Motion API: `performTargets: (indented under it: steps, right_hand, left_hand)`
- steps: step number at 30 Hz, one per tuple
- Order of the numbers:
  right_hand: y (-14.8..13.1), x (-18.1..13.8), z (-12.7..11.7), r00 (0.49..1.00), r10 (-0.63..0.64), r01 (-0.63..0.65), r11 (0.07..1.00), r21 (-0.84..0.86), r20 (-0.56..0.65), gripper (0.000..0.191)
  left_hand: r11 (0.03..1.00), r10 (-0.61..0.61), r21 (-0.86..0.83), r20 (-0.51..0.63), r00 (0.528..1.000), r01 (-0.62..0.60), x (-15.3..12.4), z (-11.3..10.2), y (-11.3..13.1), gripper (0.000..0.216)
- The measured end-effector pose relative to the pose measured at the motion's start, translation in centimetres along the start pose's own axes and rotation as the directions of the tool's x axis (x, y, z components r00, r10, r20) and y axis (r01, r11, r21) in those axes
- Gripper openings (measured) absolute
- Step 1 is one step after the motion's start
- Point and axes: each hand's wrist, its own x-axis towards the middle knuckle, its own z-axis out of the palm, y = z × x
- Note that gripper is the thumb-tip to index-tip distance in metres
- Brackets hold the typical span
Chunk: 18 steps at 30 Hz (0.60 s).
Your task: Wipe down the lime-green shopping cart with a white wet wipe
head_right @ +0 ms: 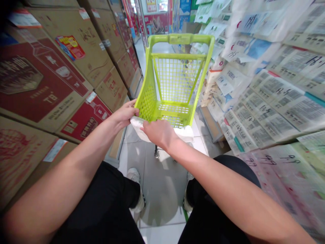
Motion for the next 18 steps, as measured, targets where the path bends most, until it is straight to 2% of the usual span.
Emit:
performTargets:
  steps: [4, 8, 14, 18]
  right_hand:
    - [0.6, -0.8, -0.2, 0.999, 0.023, -0.022, 1.000, -0.022, 0.034, 0.048]
    - [0.6, -1.4, -0.3, 0.998, 0.049, -0.048, 0.998, -0.038, 0.041, 0.048]
    - [-0.8, -0.8, -0.4, 0.998, 0.039, -0.037, 0.999, -0.040, 0.051, 0.049]
    - [-1.9, 0.1, -0.7, 0.999, 0.012, -0.012, 1.000, 0.001, 0.029, 0.048]
  left_hand:
    - [0.999, -0.034, -0.031, 0.043, 0.998, 0.036, 0.6, -1.4, 0.6, 0.089]
    - [0.998, -0.048, -0.027, 0.019, 0.999, 0.048, 0.7, -1.7, 0.8, 0.095]
    - [0.995, -0.016, -0.098, -0.114, 0.993, 0.005, -0.3, 0.0, -0.1, 0.106]
    - [0.993, 0.002, -0.119, -0.121, 0.993, -0.016, -1.3, 1.2, -0.7, 0.109]
